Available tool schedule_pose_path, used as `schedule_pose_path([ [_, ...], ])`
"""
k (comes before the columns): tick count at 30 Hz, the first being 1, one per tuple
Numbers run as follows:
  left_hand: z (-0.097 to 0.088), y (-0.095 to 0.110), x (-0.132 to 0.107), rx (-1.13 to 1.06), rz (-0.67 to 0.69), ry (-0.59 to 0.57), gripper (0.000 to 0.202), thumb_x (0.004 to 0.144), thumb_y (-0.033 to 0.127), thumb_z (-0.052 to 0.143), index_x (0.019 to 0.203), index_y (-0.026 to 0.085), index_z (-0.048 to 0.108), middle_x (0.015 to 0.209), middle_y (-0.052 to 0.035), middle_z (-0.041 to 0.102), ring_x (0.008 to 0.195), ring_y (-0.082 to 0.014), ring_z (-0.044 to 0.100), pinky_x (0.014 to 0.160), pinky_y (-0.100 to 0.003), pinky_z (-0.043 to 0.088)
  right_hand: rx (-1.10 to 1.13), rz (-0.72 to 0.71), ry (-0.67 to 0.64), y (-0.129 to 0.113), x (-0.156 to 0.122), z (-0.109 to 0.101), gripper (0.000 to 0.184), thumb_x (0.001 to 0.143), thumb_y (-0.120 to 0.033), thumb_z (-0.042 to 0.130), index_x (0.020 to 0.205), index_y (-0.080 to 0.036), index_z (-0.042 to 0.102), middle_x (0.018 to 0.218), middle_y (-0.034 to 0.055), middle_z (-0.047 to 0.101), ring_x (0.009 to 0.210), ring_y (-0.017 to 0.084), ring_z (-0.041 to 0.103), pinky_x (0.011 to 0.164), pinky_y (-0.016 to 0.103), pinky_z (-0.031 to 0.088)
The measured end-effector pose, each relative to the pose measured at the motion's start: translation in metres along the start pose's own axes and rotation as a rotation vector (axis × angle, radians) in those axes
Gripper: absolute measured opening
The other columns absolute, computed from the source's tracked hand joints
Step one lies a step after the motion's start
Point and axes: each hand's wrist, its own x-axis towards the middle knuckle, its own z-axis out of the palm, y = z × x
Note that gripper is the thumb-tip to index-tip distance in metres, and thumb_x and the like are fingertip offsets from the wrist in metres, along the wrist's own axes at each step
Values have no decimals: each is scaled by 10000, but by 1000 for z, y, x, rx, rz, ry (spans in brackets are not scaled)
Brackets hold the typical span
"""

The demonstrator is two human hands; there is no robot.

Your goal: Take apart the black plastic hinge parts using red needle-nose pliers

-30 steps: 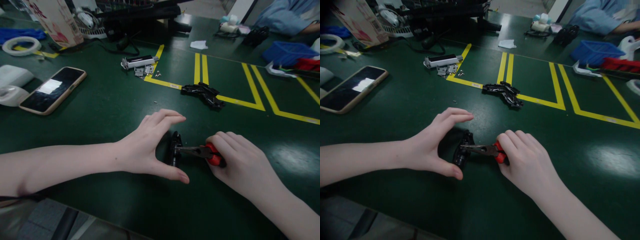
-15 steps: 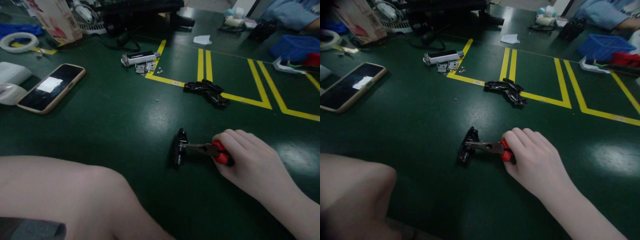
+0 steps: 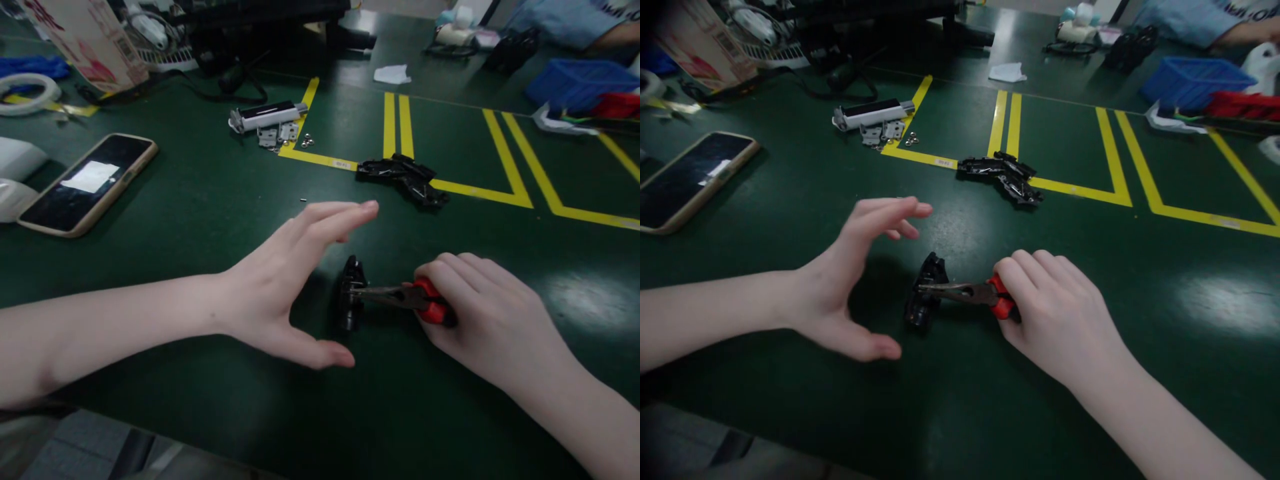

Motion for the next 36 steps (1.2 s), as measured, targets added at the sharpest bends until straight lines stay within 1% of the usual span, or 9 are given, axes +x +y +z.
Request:
schedule_pose_path([
  [1,-3,-2,8,32,65,-9,1173,696,659,829,1607,167,277,1605,-184,412,1408,-408,452,1121,-553,442,1,6,-1,0,0,0,118,817,-121,522,916,-186,520,803,64,601,692,204,534,596,314,418],
  [4,-4,-4,20,129,33,-138,1291,685,680,831,1643,169,131,1589,-213,441,1374,-414,486,1131,-589,380,35,23,1,1,-1,2,112,816,-138,515,912,-195,517,803,61,603,690,204,543,594,315,422],
  [8,2,0,24,162,0,-211,1295,707,662,824,1644,158,87,1498,-205,548,1329,-386,517,1107,-554,381,111,72,8,2,-1,6,116,799,-170,526,909,-205,520,810,58,604,685,204,543,589,318,405],
  [14,8,3,34,124,-8,-215,1187,732,593,838,1625,171,178,1340,-148,661,1222,-344,589,1081,-503,411,146,165,-51,1,4,5,91,795,-167,523,875,-210,516,806,63,602,693,204,509,620,325,380],
  [18,10,-1,44,114,0,-223,1089,728,587,842,1569,157,301,1362,-177,628,1236,-361,582,1083,-511,426,157,218,-75,2,5,4,112,781,-159,540,879,-207,518,832,76,619,717,210,509,643,329,373],
  [23,16,8,52,-98,-155,-189,823,669,399,896,1350,173,495,1313,-136,610,1158,-319,598,1017,-462,474,195,252,-93,1,5,3,132,771,-143,580,857,-216,513,837,60,638,749,207,539,665,318,384],
  [28,23,21,55,-175,-186,-180,549,721,328,840,1130,204,496,1093,-51,612,942,-225,618,837,-368,531,214,284,-80,-1,4,-2,173,751,-104,616,832,-220,516,831,47,648,748,197,547,671,312,389],
  [32,24,26,58,-189,-224,-197,563,734,345,846,1128,211,467,1068,-38,602,908,-208,615,815,-363,540,242,314,-54,-1,-2,-5,190,737,-91,642,826,-216,531,826,44,655,760,202,573,680,316,411],
  [36,23,27,61,-214,-261,-242,698,703,428,893,1207,215,459,1178,-74,594,1039,-259,627,902,-417,539,299,318,-16,-2,-6,-4,155,756,-123,646,861,-207,569,862,52,681,782,210,602,698,333,445],
])
